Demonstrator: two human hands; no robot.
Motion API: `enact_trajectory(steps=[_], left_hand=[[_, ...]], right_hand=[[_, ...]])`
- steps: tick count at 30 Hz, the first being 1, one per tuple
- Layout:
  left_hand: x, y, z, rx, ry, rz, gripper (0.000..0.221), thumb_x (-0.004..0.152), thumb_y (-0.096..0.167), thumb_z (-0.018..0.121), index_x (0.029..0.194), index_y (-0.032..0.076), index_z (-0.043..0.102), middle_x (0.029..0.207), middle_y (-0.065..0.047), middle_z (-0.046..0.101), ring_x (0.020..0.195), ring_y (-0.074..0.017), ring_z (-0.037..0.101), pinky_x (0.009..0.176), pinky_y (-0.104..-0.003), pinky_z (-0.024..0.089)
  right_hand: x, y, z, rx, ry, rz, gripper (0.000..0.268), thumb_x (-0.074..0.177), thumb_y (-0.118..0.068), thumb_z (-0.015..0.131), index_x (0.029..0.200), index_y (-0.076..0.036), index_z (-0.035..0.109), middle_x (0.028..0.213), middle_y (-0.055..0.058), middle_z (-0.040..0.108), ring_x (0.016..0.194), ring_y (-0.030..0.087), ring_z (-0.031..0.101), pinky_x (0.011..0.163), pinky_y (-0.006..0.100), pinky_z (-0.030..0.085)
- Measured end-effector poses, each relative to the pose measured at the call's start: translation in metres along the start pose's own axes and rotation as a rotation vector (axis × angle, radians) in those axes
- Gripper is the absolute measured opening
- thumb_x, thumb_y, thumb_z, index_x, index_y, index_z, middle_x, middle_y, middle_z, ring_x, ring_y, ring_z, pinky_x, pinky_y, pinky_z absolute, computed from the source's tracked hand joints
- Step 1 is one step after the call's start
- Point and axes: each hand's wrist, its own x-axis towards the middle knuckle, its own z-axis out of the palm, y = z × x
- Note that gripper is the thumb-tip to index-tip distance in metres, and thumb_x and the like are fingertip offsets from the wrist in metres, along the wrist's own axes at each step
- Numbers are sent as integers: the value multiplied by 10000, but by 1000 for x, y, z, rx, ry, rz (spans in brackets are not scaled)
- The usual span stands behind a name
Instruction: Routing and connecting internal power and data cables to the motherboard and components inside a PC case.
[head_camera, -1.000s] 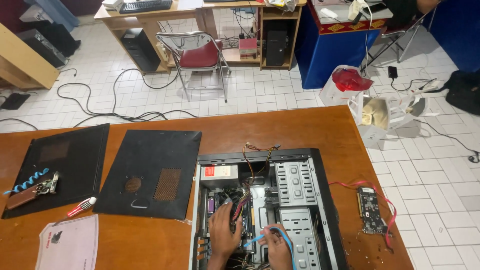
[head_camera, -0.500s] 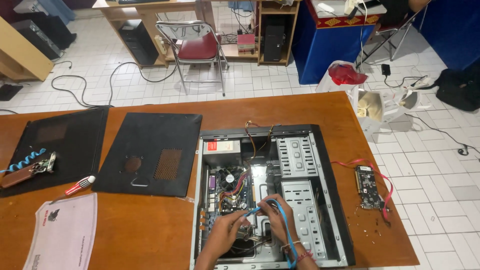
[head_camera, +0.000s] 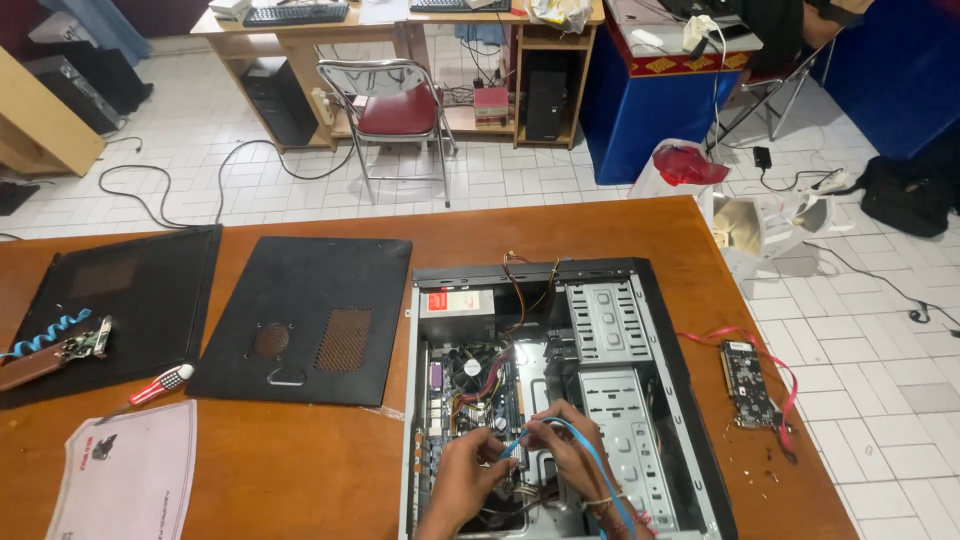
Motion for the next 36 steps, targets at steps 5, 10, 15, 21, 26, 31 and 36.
enact_trajectory(steps=[5, 10, 15, 21, 26, 31, 36], left_hand=[[12, -37, 25, 408, 167, 274, 257, 798, 53, 818, 845, 153, 586, 852, 9, 686, 743, -159, 664, 692, -311, 571], [13, -39, 25, 657, 274, 417, 189, 829, 105, 764, 892, 162, 595, 838, 2, 640, 754, -182, 596, 749, -360, 504], [-2, 4, 3, 279, -80, 179, 227, 973, 395, 705, 1063, 213, 603, 790, 10, 617, 672, -172, 576, 573, -359, 409], [-1, 9, -2, 119, -106, 33, 249, 998, 229, 604, 1207, 163, 722, 1079, -20, 761, 924, -138, 704, 841, -243, 613], [-4, 13, -6, 128, -164, -5, 132, 988, 233, 659, 1035, 134, 732, 973, -3, 710, 857, -129, 654, 811, -258, 566], [-3, -3, -1, 98, -161, 37, 124, 949, 179, 743, 879, 130, 653, 866, -3, 664, 725, -114, 579, 682, -234, 517], [16, -52, 23, 451, 115, 470, 220, 965, 176, 717, 853, 147, 531, 770, -12, 582, 639, -130, 519, 596, -270, 476]], right_hand=[[6, 14, 2, -9, -7, -53, 188, 883, -191, 716, 833, -14, 676, 695, 168, 783, 692, 260, 809, 710, 383, 716], [6, 17, 4, -84, 75, -15, 181, 858, -167, 752, 780, -27, 667, 670, 158, 803, 676, 232, 844, 675, 323, 718], [10, 37, -5, -533, -35, -320, 99, 896, -224, 748, 841, -156, 701, 570, 2, 677, 484, 71, 604, 501, 255, 481], [4, 12, 4, -408, -53, -410, 115, 891, -225, 728, 966, -141, 704, 848, 24, 782, 778, 145, 782, 714, 274, 640], [1, 7, 5, -345, -8, -286, 106, 868, -205, 742, 851, -100, 740, 738, 59, 791, 650, 164, 815, 628, 263, 676], [-1, -1, 12, -145, 71, -80, 129, 776, -127, 828, 777, -11, 771, 687, 134, 809, 621, 212, 819, 626, 290, 710], [8, 27, 3, 75, 89, 29, 137, 807, -36, 800, 821, 79, 728, 673, 228, 747, 637, 341, 825, 552, 324, 683]])
